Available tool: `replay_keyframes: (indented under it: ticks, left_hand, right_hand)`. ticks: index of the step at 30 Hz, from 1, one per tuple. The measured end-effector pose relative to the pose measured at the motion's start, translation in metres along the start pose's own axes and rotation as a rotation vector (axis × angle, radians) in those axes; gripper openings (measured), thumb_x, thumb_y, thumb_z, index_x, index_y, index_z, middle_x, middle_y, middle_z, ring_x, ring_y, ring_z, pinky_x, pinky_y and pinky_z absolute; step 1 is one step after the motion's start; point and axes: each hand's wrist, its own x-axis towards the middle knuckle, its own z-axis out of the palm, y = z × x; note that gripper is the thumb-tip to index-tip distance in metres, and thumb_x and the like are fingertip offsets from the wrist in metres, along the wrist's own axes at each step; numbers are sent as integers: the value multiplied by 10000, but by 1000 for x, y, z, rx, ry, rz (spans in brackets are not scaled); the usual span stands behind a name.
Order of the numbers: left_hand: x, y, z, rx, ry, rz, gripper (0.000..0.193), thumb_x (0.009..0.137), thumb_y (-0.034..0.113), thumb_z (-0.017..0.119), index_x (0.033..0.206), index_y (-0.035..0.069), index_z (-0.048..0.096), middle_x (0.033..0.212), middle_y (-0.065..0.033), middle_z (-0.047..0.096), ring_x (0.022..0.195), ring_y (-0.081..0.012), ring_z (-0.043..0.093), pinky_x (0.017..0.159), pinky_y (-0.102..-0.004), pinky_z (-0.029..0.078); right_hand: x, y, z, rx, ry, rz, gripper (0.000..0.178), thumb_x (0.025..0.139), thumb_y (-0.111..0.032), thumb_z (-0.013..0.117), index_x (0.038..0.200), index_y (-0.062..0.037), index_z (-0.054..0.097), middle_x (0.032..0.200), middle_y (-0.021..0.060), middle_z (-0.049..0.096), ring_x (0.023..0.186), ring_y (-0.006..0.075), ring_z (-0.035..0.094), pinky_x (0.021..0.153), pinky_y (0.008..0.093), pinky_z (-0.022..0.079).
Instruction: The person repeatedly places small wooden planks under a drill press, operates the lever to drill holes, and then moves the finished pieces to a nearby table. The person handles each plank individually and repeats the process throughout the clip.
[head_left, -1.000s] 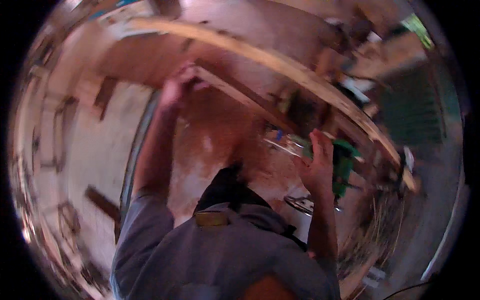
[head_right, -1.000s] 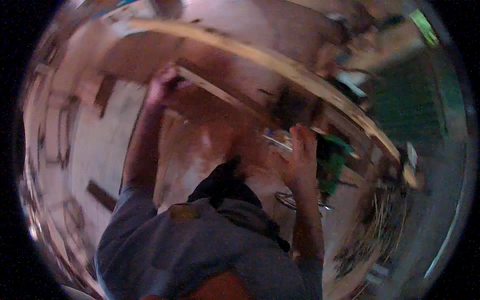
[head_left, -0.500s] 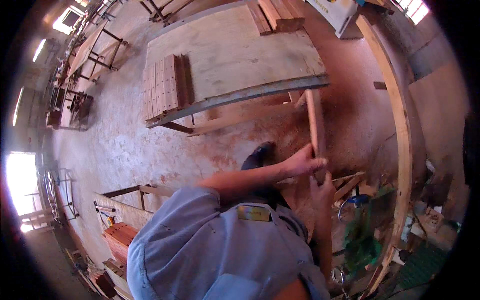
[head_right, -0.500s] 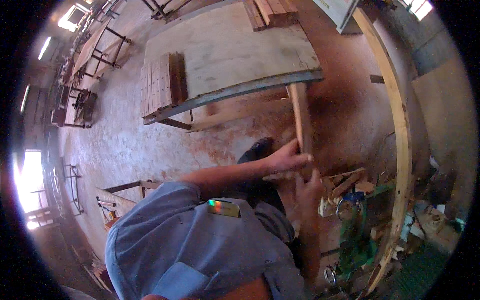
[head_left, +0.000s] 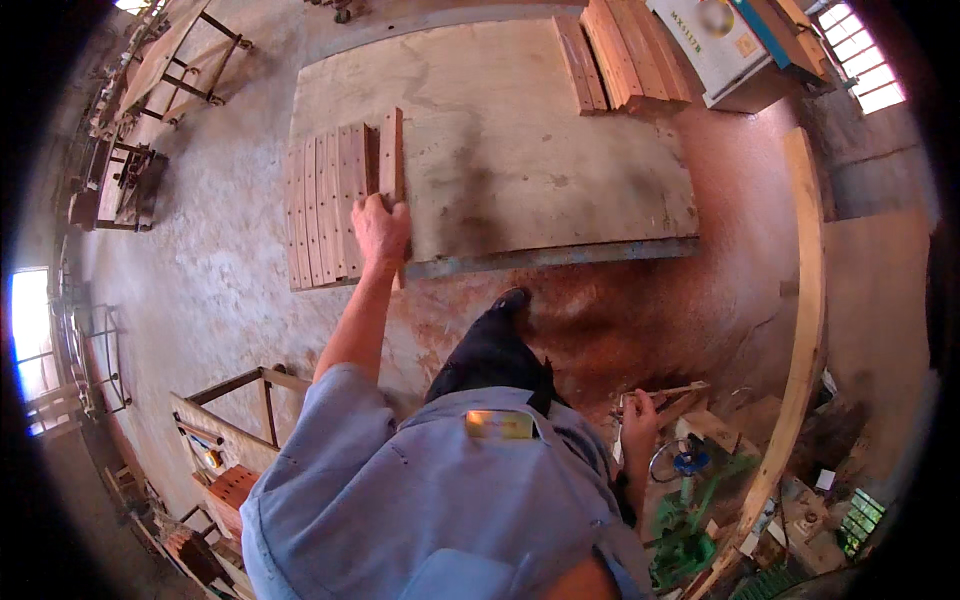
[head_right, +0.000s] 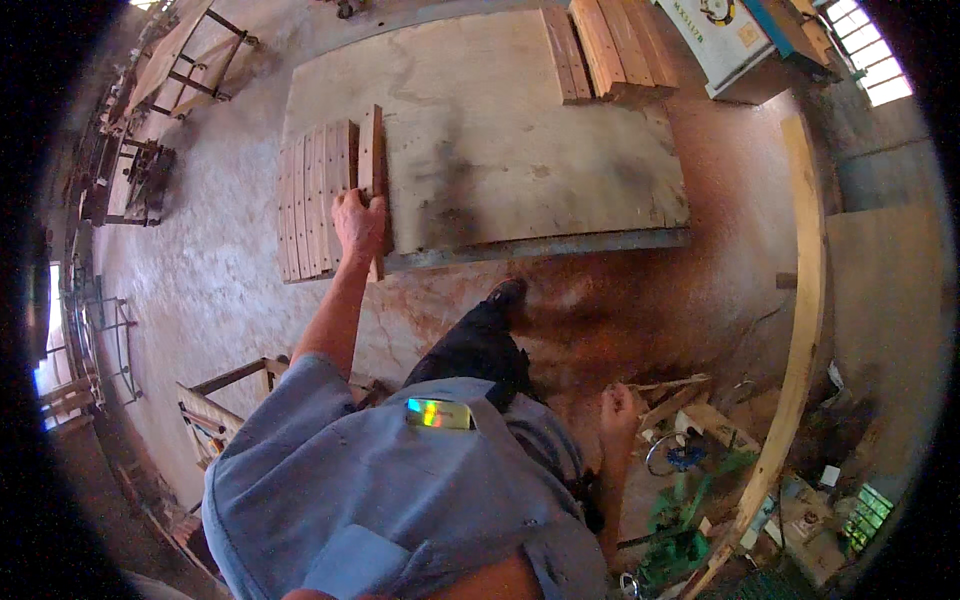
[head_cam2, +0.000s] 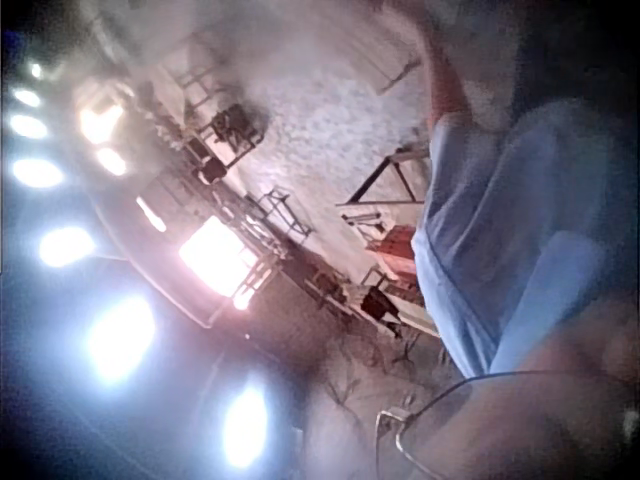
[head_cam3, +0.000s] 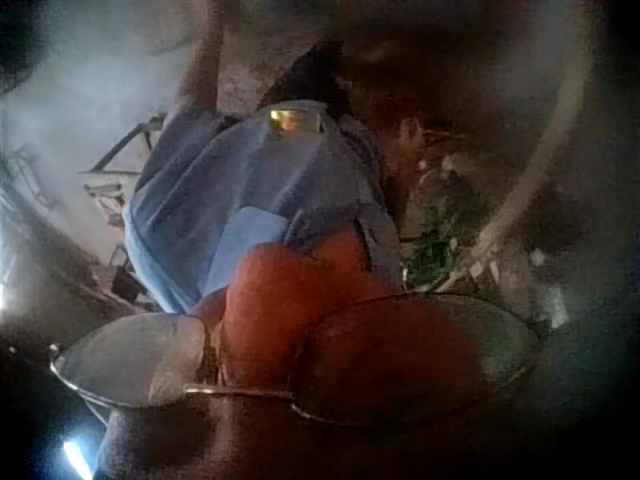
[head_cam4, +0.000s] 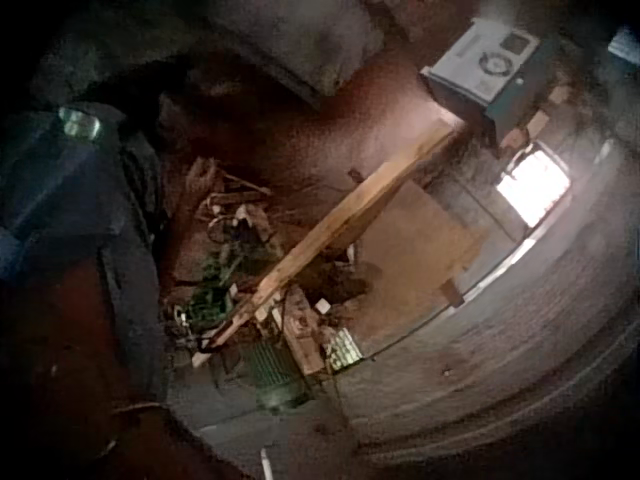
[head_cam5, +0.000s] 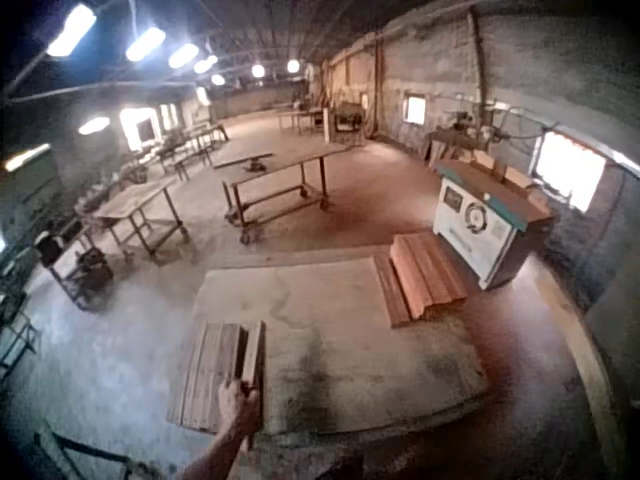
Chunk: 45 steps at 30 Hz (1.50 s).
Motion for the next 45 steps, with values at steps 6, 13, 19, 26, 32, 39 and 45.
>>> replay_keyframes:
  ticks: [6, 13, 19, 26, 32, 39, 45]
  left_hand:
    - [31, -39, 36, 17, 160, 10, 289, 741, 150, 613, 925, -69, 571, 1183, -262, 502, 1184, -404, 381, 1018, -469, 302]
    - [42, -33, 43, 205, 133, 12, 471, 771, 164, 619, 1173, -11, 446, 1334, -223, 383, 1252, -386, 326, 1053, -479, 258]
    - [64, 29, 53, 156, 48, 266, 601, 773, 178, 678, 1282, -12, 421, 1333, -215, 398, 1279, -382, 312, 1074, -450, 258]
    - [111, 209, 172, -346, -490, 368, 651, 828, 329, 632, 1321, -9, 375, 1268, -232, 475, 1166, -388, 475, 943, -443, 430]
    - [137, 314, 226, -218, -529, 152, 786, 737, 405, 690, 1317, 7, 338, 1242, -231, 465, 1150, -383, 496, 920, -438, 461]
    - [140, 354, 250, -132, -477, 107, 811, 723, 380, 688, 1324, -5, 304, 1211, -264, 456, 1100, -388, 533, 908, -418, 477]
    - [128, 296, 240, -62, -525, 313, 642, 790, 286, 617, 1295, 26, 319, 1127, -316, 488, 1034, -434, 555, 864, -472, 485]
  right_hand:
    - [30, -56, 26, -31, -35, -40, 381, 899, -221, 588, 1162, 52, 554, 1009, 129, 627, 913, 189, 589, 796, 314, 468]
    - [63, -75, 32, 26, -62, 28, 375, 888, -208, 604, 1166, 40, 564, 987, 127, 643, 877, 176, 599, 770, 302, 475]
    - [71, -62, 28, 4, 10, 109, 355, 868, -217, 628, 1118, 33, 600, 972, 135, 651, 867, 170, 606, 759, 301, 481]
    - [46, -102, 32, -52, 99, 74, 212, 884, -149, 592, 1011, 19, 619, 797, 58, 615, 709, 102, 576, 616, 249, 463]
    - [1, -36, 26, 58, 139, 330, 214, 873, -153, 610, 1014, 7, 606, 833, 83, 635, 709, 126, 604, 603, 276, 489]
    - [-33, -42, 42, 172, 167, 530, 295, 887, -208, 590, 1052, 36, 583, 878, 99, 642, 720, 162, 624, 624, 284, 508]
    - [-10, -57, 36, 195, 147, 468, 348, 888, -222, 587, 1115, 41, 570, 874, 102, 640, 765, 186, 633, 646, 285, 513]
